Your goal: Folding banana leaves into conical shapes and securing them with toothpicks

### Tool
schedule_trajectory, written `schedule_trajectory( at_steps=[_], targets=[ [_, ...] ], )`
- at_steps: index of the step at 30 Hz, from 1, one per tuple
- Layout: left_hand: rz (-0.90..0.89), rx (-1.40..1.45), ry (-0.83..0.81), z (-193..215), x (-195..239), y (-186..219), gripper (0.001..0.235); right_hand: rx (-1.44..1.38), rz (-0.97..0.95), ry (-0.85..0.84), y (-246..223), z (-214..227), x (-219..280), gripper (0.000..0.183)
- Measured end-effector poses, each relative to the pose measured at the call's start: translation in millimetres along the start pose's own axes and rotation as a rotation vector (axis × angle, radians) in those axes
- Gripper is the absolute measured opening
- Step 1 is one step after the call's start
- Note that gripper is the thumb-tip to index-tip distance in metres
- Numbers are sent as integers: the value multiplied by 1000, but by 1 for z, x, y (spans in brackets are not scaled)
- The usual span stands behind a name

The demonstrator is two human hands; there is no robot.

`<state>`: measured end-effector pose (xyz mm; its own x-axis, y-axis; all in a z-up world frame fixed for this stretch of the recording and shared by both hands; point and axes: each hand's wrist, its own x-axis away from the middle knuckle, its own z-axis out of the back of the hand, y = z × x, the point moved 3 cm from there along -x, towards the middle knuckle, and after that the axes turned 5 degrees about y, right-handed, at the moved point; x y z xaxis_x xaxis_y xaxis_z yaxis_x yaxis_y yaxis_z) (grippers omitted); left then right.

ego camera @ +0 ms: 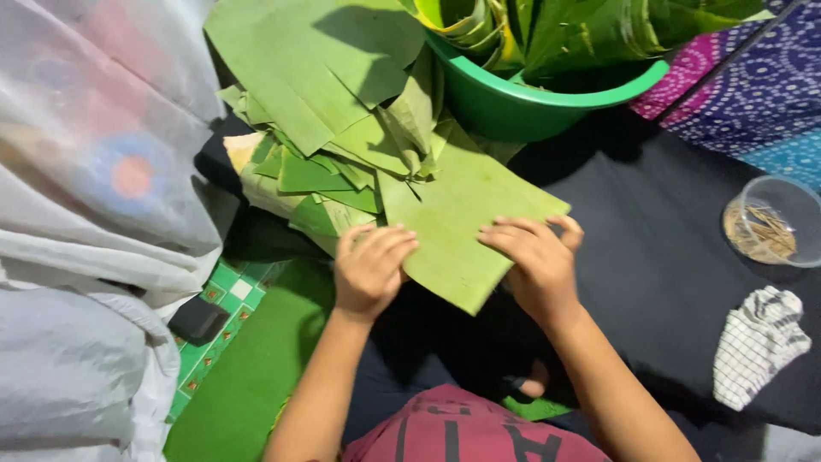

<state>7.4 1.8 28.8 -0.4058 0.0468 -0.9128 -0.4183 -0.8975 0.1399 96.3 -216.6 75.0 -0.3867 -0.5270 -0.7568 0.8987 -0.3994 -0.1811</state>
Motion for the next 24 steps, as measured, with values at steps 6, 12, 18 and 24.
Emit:
schedule_trajectory(
  at_steps=[6,12,18,24],
  targets=[
    [148,140,97,-12,-51,21,32,-70,-139,146,9,98,25,35],
    [277,405,-151,-43,-121,64,20,81,-525,250,30,198,55,23],
    [-57,372,-239,-130,-155,94,11,-81,-792,351,116,226,120,20],
    [-424,78,-318,-277,-94,101,28,270,-1062,245,177,186,227,30]
  ],
)
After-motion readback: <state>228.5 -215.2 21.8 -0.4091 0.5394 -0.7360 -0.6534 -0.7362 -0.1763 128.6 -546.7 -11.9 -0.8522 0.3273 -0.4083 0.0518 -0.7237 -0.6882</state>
